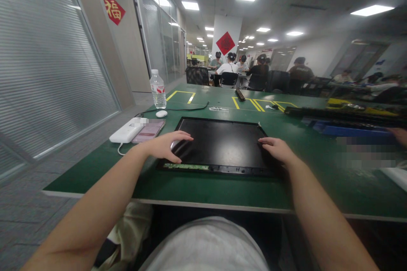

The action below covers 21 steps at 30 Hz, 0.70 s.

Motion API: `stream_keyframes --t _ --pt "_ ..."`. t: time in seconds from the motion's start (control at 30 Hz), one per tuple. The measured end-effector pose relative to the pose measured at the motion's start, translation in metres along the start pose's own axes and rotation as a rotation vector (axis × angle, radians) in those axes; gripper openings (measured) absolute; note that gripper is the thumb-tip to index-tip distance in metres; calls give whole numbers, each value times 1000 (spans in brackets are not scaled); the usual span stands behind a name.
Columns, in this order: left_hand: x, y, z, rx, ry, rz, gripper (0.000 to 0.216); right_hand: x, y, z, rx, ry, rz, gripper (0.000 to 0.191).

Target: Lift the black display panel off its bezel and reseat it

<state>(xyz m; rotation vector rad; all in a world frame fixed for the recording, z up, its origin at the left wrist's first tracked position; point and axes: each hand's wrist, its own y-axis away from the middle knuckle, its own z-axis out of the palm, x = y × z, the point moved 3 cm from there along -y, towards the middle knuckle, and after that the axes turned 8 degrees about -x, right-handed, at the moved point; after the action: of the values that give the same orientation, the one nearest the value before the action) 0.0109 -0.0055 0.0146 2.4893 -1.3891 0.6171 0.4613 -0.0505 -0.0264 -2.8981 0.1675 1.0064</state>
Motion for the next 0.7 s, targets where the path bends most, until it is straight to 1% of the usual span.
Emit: stream_keyframes --t 0.27,0.47,0.6,0.7 --pt "4 -1 3 2 -60 51 74 2 -2 0 -28 34 -15 33" --pt "3 -2 3 -8 -43 45 72 1 -1 0 -2 67 -5 31" --pt "-2 -1 2 0 -19 -27 72 -2 1 -2 55 87 -7 30" --pt "-13 -1 1 79 -21 -153 63 -1 1 -6 132 121 11 31"
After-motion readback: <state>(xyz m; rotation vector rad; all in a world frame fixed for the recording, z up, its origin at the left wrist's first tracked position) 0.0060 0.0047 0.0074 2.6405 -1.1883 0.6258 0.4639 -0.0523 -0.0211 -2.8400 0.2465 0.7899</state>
